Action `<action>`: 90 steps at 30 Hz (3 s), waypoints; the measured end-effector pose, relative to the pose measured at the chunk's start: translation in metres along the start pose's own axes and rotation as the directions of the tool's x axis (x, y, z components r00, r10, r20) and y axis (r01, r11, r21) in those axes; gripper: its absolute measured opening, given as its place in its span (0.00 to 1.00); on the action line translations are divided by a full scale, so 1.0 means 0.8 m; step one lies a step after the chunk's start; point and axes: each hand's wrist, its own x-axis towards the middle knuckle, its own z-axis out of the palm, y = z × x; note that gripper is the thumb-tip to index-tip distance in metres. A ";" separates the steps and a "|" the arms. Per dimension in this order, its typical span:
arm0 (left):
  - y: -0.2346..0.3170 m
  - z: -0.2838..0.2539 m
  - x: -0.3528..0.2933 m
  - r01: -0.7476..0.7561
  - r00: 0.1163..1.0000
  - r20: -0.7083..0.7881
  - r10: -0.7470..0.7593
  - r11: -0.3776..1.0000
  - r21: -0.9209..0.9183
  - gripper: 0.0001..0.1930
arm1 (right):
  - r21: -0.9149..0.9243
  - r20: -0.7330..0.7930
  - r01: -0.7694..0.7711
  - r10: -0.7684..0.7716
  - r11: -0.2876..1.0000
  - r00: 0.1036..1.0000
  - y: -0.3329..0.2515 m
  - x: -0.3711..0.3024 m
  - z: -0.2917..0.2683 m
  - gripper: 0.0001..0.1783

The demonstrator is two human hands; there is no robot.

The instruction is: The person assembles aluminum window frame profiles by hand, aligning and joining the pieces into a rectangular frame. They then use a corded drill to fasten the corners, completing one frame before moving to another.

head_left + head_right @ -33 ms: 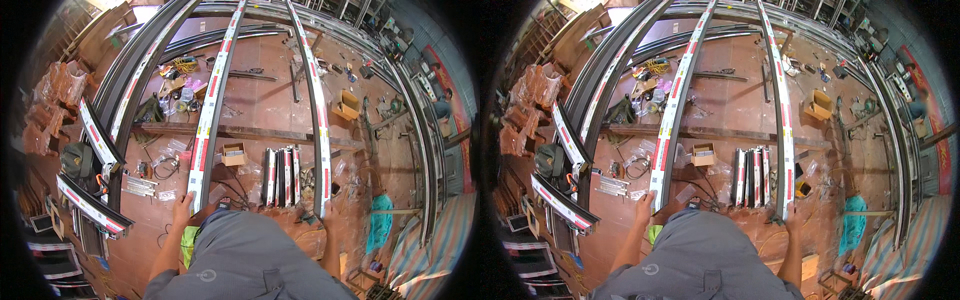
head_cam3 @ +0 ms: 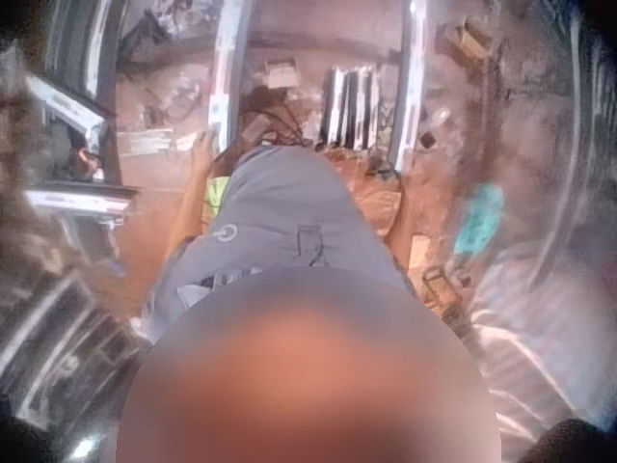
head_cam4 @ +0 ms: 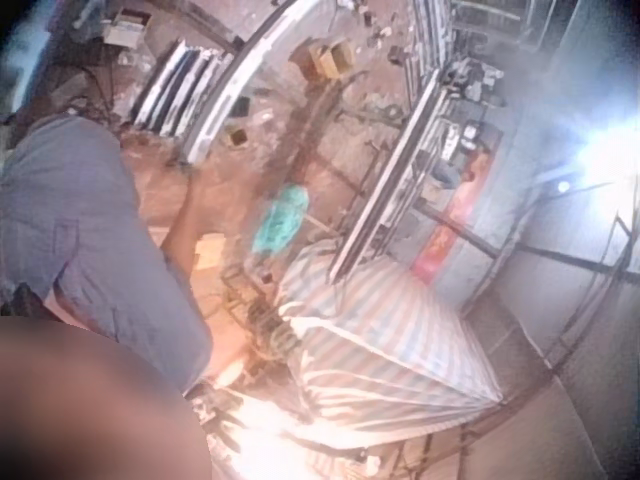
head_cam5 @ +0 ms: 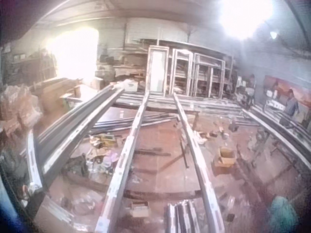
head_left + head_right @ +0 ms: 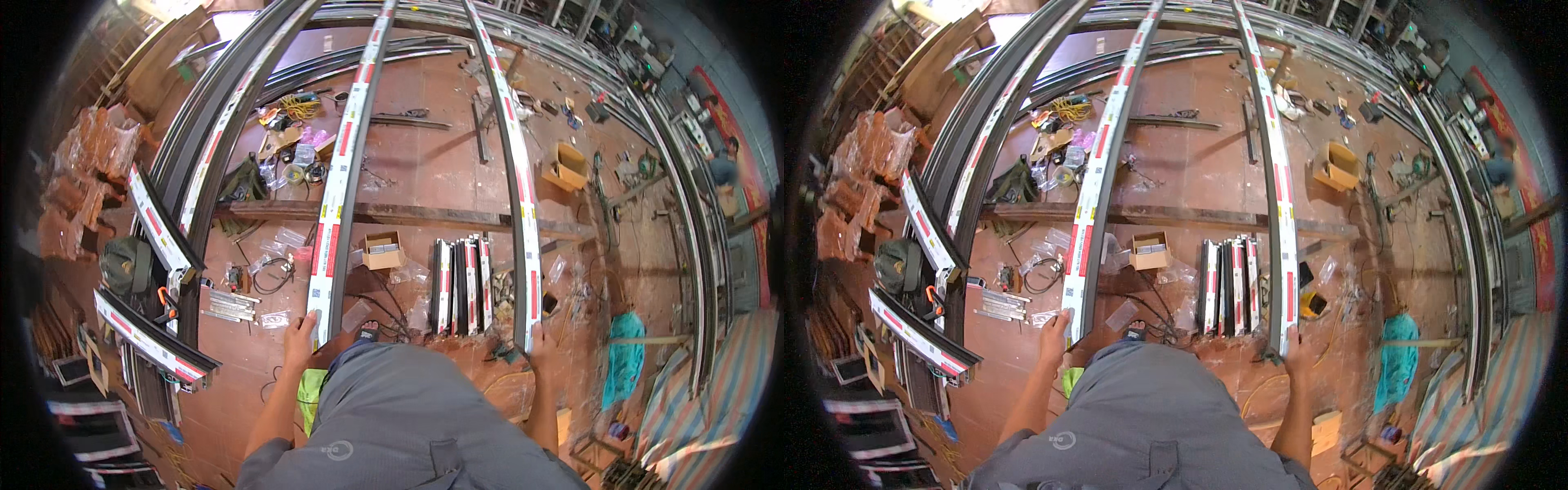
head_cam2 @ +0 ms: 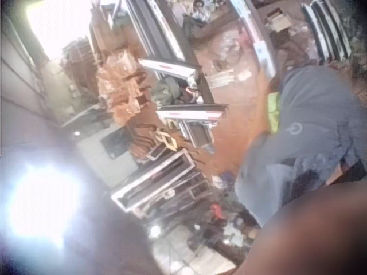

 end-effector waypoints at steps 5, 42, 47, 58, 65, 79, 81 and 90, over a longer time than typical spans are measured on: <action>-0.049 -0.018 0.006 0.195 0.973 0.183 -0.137 0.915 -0.353 0.25 | 0.004 -0.042 -0.079 0.079 0.997 0.996 0.086 -0.005 -0.020 0.36; -0.091 0.009 -0.095 -0.158 0.842 -0.392 0.370 0.865 0.476 0.13 | -0.031 -0.099 0.150 -0.153 0.988 0.983 0.135 -0.071 -0.030 0.14; -0.034 -0.053 -0.126 -0.153 0.939 -0.174 0.297 0.813 0.561 0.22 | -0.096 0.079 0.287 -0.280 0.953 0.957 0.159 -0.056 -0.079 0.20; 0.138 -0.271 -0.021 -0.139 0.686 -0.640 0.346 0.926 0.351 0.27 | -0.041 -0.618 0.186 -0.171 0.982 0.768 -0.015 0.017 -0.118 0.23; 0.164 -0.365 0.207 0.180 0.705 -0.696 0.135 0.915 0.360 0.50 | 0.236 -0.250 0.426 -0.369 0.873 0.895 -0.080 -0.022 -0.038 0.14; 0.177 -0.418 0.275 0.072 0.709 -0.671 0.219 0.923 0.378 0.48 | 0.336 -0.365 0.244 -0.113 0.910 0.924 0.026 -0.177 -0.002 0.31; 0.173 -0.407 0.257 -0.163 0.723 -0.543 0.426 0.870 0.466 0.37 | -0.089 -0.328 0.075 -0.100 0.993 0.939 -0.051 -0.172 -0.002 0.38; 0.253 -0.231 0.011 -0.687 0.725 -0.068 0.686 0.726 -0.005 0.51 | -0.616 -0.394 -0.114 -0.180 0.779 0.901 -0.026 -0.088 0.038 0.51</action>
